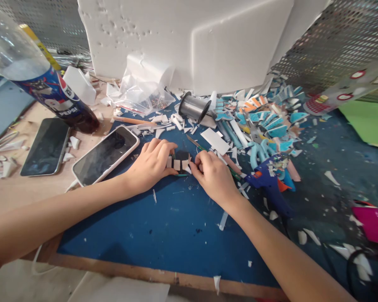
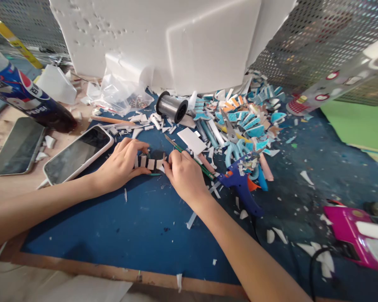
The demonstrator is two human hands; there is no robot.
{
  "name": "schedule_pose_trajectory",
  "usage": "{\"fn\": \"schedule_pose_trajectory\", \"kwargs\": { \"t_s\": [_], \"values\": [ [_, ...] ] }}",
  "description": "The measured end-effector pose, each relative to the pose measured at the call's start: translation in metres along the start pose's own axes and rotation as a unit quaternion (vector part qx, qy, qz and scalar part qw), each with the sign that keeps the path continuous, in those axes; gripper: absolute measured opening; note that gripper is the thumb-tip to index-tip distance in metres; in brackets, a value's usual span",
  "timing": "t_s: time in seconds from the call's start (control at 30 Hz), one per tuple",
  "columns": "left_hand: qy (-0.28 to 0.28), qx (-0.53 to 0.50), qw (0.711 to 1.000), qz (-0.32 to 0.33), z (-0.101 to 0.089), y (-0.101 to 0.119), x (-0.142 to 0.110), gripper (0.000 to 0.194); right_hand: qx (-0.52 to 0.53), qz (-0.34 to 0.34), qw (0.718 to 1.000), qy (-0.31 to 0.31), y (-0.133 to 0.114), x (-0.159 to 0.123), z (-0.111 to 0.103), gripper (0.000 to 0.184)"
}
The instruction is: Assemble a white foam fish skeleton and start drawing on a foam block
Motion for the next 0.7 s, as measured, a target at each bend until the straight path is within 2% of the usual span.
{"fn": "schedule_pose_trajectory", "kwargs": {
  "t_s": [0.53, 0.7],
  "values": [
    [0.013, 0.013, 1.0, 0.003, -0.001, 0.0, 0.0, 0.051, 0.026, 0.019, 0.996, 0.082, 0.008, -0.003, -0.011, 0.017],
    [0.037, 0.034, 0.999, 0.014, -0.005, 0.004, -0.001, 0.052, 0.019, 0.019, 0.993, 0.113, 0.007, -0.005, -0.019, 0.015]
  ]
}}
Point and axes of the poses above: each hand's wrist, its own x-axis towards the middle knuckle, its own z-axis out of the palm, y = z × x, the point moved 9 cm from there along x, towards the middle knuckle, and after that the axes turned 4 degrees about x, right-handed, at the moved point
